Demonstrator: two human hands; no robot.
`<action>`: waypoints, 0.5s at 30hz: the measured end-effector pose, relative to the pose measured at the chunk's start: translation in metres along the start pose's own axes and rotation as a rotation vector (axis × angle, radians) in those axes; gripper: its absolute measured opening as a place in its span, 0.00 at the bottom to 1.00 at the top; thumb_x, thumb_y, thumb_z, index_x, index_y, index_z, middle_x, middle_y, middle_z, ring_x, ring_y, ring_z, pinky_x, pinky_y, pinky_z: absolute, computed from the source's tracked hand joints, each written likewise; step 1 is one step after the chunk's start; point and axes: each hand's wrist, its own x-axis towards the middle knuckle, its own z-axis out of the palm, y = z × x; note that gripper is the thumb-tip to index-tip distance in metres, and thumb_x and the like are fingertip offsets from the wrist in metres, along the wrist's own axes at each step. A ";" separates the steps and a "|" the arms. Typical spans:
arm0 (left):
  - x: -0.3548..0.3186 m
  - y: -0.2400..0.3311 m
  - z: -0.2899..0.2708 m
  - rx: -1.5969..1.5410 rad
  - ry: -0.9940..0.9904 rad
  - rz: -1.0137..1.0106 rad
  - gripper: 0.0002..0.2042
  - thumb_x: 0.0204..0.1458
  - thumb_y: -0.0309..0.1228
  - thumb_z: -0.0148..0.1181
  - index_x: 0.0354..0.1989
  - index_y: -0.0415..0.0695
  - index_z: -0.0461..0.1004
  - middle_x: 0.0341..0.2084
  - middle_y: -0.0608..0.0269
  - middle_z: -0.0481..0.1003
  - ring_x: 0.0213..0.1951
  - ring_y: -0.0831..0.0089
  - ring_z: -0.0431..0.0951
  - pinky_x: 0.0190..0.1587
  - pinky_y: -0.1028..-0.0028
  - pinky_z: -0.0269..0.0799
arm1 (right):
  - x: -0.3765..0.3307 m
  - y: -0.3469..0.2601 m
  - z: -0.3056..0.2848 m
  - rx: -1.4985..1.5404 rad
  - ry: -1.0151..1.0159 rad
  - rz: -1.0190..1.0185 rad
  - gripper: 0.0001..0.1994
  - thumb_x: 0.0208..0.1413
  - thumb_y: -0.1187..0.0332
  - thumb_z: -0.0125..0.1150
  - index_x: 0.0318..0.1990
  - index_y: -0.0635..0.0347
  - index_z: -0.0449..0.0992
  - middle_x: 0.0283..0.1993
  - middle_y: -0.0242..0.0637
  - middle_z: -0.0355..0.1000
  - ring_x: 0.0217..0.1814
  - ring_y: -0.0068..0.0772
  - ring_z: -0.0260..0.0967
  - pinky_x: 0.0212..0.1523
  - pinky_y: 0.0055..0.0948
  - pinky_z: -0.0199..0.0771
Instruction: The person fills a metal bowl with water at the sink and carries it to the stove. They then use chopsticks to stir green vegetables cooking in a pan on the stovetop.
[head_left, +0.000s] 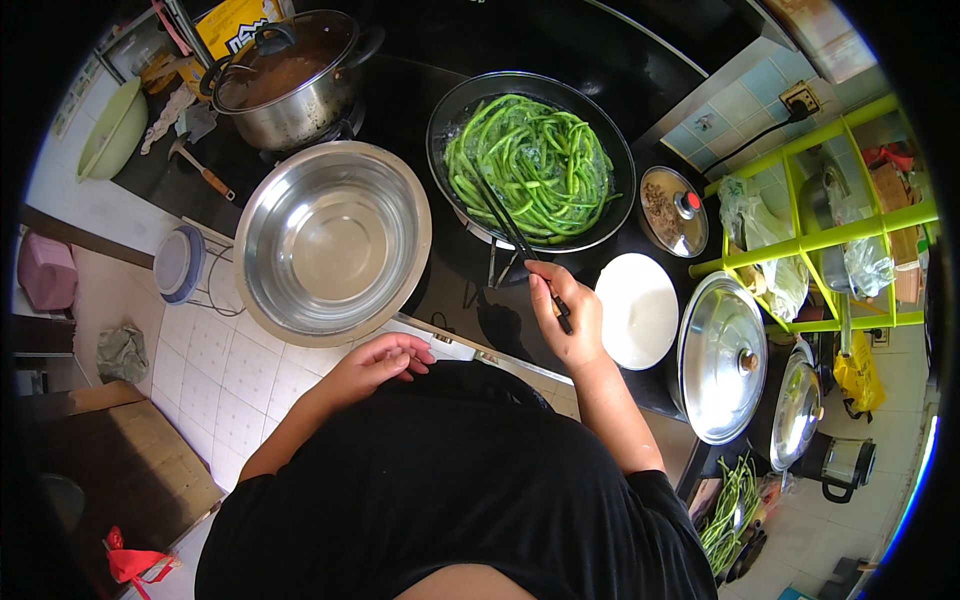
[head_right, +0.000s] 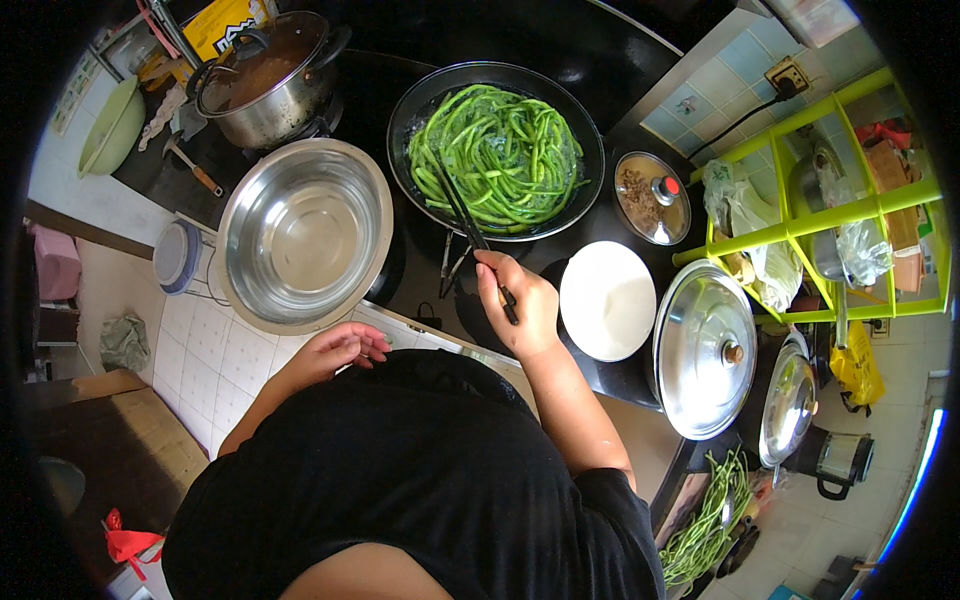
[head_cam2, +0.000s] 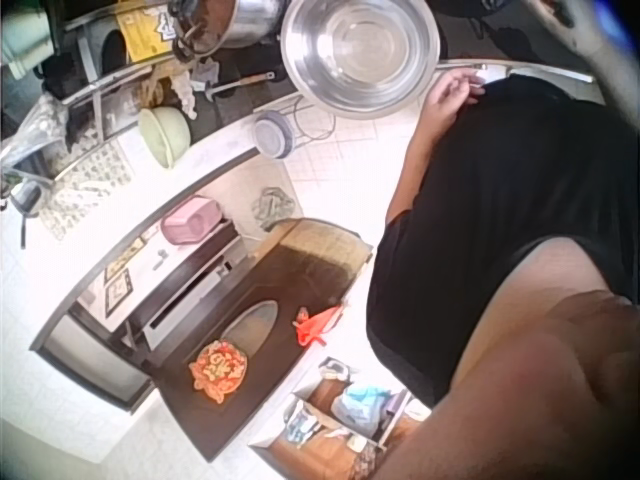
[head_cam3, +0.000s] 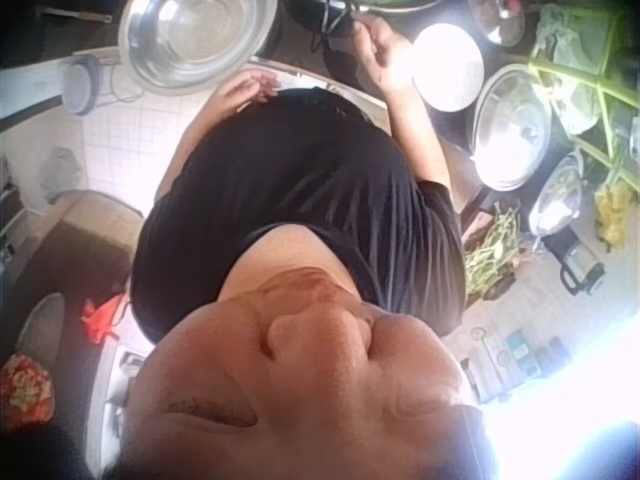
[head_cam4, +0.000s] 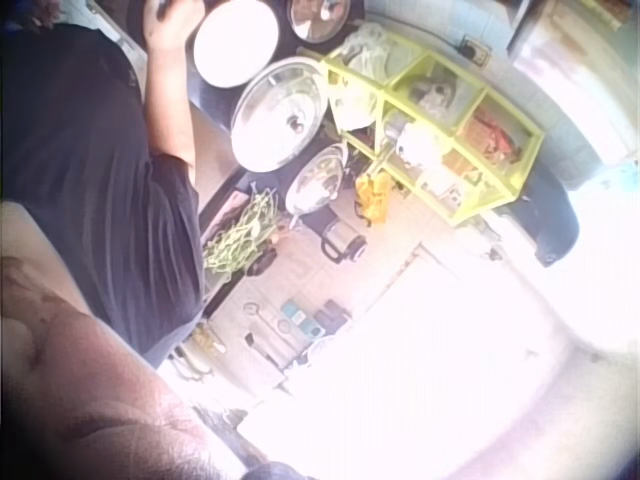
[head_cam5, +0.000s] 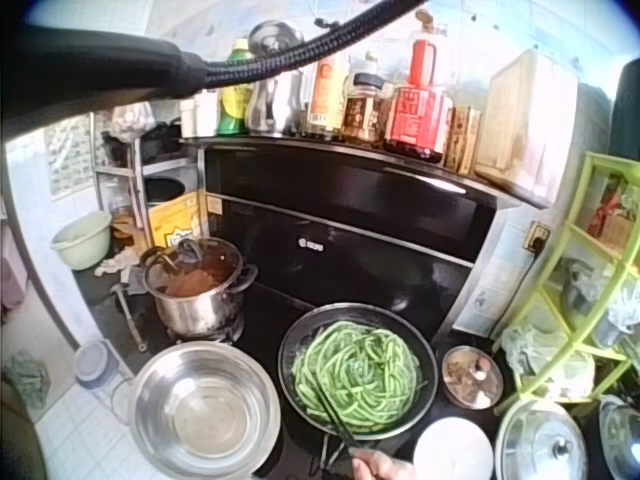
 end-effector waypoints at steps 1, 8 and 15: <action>0.000 0.001 0.000 0.003 0.000 -0.005 0.15 0.59 0.32 0.43 0.52 0.39 0.64 0.46 0.58 0.69 0.48 0.69 0.70 0.49 0.71 0.66 | 0.000 0.001 0.000 0.002 -0.001 -0.001 0.06 0.52 0.72 0.56 0.38 0.59 0.75 0.22 0.39 0.71 0.21 0.36 0.71 0.24 0.27 0.68; 0.001 0.000 -0.001 -0.001 -0.006 -0.003 0.16 0.58 0.32 0.44 0.52 0.39 0.63 0.46 0.56 0.69 0.48 0.68 0.70 0.49 0.69 0.66 | 0.000 0.001 -0.001 -0.006 -0.005 -0.006 0.06 0.52 0.72 0.56 0.38 0.59 0.75 0.22 0.40 0.71 0.22 0.37 0.71 0.24 0.27 0.68; 0.002 -0.002 -0.001 -0.012 -0.016 0.016 0.15 0.59 0.35 0.45 0.51 0.41 0.65 0.45 0.61 0.70 0.47 0.72 0.71 0.48 0.72 0.66 | 0.001 -0.002 -0.004 -0.007 -0.027 0.012 0.07 0.52 0.72 0.56 0.38 0.59 0.74 0.22 0.40 0.71 0.22 0.38 0.71 0.24 0.28 0.67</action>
